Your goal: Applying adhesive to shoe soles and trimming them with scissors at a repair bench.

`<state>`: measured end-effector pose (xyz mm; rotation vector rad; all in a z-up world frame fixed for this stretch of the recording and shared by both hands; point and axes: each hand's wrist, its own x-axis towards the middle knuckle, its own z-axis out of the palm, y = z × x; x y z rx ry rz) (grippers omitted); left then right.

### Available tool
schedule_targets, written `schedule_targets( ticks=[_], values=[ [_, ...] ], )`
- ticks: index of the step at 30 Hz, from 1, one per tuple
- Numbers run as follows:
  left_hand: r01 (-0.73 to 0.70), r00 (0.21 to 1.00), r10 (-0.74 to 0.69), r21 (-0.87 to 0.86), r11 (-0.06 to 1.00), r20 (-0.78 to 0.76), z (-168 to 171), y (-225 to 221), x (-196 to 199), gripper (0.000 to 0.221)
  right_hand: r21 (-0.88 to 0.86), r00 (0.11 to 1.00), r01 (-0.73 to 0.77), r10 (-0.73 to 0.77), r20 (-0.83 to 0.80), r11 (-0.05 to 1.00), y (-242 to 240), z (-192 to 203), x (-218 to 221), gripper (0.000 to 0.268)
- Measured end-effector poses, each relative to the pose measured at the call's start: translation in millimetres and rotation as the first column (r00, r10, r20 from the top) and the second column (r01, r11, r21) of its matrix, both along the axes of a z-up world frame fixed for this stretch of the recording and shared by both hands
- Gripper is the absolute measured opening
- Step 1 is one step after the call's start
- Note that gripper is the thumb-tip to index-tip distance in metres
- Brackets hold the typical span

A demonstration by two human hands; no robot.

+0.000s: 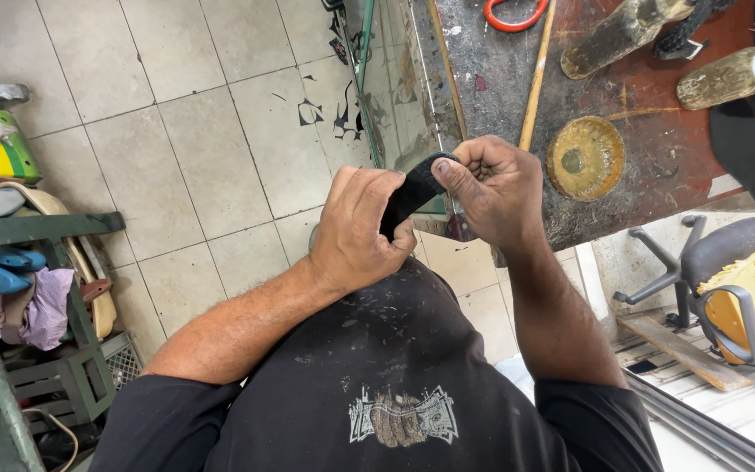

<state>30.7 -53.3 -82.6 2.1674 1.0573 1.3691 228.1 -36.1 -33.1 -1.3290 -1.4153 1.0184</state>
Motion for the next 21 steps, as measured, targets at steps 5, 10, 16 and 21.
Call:
schedule_targets(
  ticks=[5,10,16,21],
  values=[
    [0.041,0.999,-0.040,-0.055,0.998,0.019,0,-3,-2,0.054,-0.051,1.000,-0.029,0.029,0.006,0.998,5,-11,9,0.022],
    [0.062,0.996,-0.051,-0.143,0.988,0.079,9,-7,-4,0.057,-0.164,0.997,-0.073,0.066,-0.049,0.984,2,-13,9,0.024],
    [0.078,0.991,-0.052,-0.217,0.973,0.125,15,-5,-8,0.056,0.031,0.957,-0.156,0.144,0.252,0.987,-1,-14,4,0.032],
    [0.138,0.984,-0.106,-0.242,0.960,0.140,10,-8,-12,0.058,-0.028,0.990,-0.116,0.118,0.073,0.993,-7,-34,11,0.040]
  ],
)
